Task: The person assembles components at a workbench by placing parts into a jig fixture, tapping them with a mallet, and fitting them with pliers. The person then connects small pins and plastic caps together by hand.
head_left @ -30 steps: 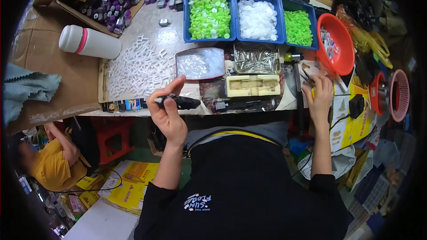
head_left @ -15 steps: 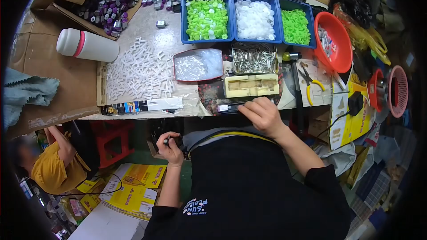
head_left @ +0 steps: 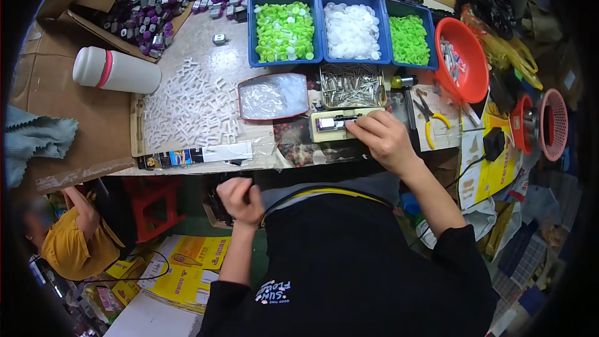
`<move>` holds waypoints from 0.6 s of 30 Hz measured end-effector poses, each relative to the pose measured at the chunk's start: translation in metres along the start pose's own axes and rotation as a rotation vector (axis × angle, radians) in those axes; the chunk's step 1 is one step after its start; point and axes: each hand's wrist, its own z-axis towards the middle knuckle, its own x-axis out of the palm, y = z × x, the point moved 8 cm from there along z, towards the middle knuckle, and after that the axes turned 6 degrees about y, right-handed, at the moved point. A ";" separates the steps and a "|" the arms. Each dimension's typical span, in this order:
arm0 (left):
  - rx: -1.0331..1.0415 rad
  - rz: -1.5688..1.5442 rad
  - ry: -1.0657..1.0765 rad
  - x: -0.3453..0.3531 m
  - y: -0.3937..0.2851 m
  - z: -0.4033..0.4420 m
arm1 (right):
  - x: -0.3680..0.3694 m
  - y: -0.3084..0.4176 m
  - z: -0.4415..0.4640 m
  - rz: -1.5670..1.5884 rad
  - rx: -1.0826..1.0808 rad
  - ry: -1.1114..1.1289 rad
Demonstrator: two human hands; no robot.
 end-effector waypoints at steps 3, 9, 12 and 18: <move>0.193 -0.034 0.068 0.038 -0.044 0.069 | 0.005 0.004 0.000 -0.038 -0.003 0.074; 0.184 -0.001 0.379 0.139 -0.084 0.157 | -0.010 -0.036 0.017 0.293 0.110 0.070; 0.186 0.169 0.450 0.188 -0.087 0.162 | -0.031 -0.068 0.059 0.271 0.218 -0.099; 0.158 0.321 0.650 0.214 -0.081 0.165 | 0.012 -0.078 0.160 0.037 0.018 -0.102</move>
